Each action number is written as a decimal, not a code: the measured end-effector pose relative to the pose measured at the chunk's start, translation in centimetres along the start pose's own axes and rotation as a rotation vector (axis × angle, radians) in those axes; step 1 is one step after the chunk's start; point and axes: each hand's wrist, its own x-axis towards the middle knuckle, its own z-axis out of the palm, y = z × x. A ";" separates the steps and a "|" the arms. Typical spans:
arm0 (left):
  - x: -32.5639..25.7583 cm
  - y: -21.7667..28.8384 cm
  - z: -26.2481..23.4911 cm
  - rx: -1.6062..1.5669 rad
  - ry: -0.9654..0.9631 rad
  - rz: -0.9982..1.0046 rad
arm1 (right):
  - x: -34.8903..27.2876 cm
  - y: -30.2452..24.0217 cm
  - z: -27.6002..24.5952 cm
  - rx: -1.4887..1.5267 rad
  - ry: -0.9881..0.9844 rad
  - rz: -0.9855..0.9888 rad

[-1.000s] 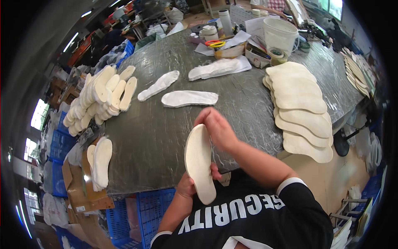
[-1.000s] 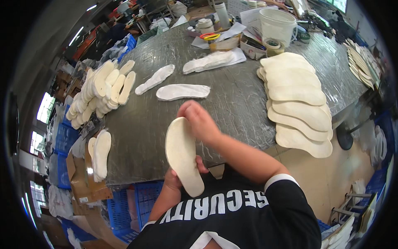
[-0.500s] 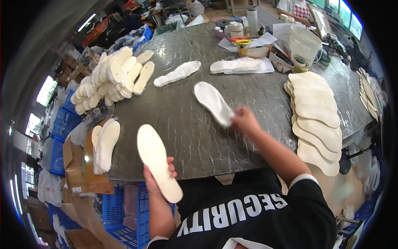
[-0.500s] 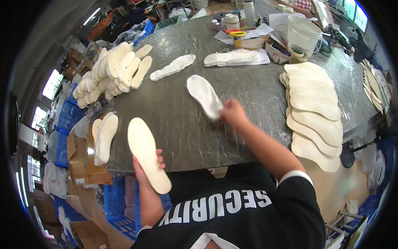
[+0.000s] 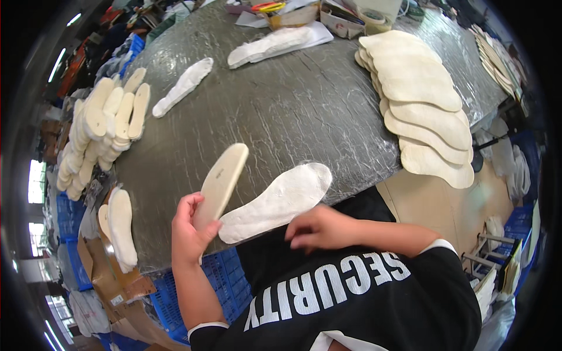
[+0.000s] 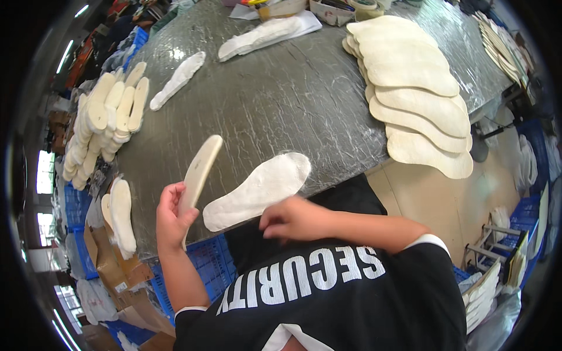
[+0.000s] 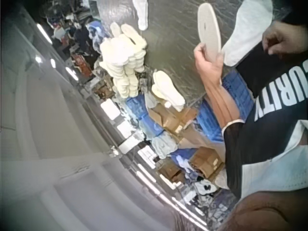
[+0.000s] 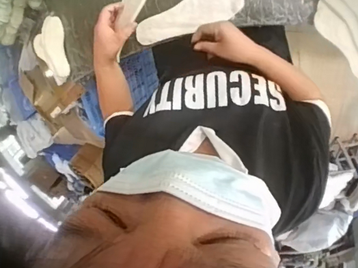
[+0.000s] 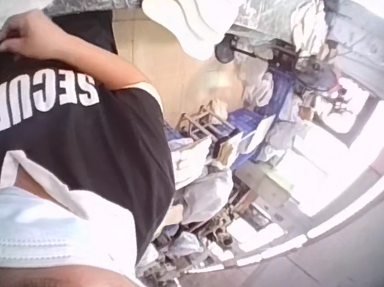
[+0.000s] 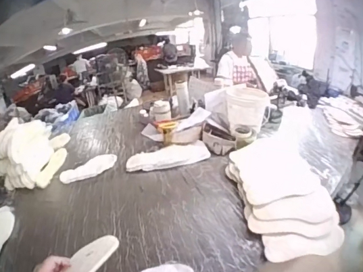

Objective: Manually aligning and layering soft shoe insole components on a work table.

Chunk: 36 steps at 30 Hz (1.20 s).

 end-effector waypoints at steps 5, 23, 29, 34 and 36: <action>0.7 4.4 3.3 0.724 -0.082 0.231 | -3.3 1.9 -4.6 -0.582 0.898 -0.104; 1.8 3.4 8.9 0.775 -0.400 0.415 | -2.9 3.8 -4.8 -0.904 0.892 -0.043; 1.9 3.6 8.9 0.770 -0.423 0.402 | -3.1 3.9 -4.7 -0.874 0.823 -0.044; 1.8 3.4 8.9 0.772 -0.424 0.389 | -3.1 3.9 -4.7 -0.870 0.820 -0.057; 1.8 3.5 8.9 0.787 -0.424 0.384 | -3.1 3.9 -4.7 -0.870 0.824 -0.059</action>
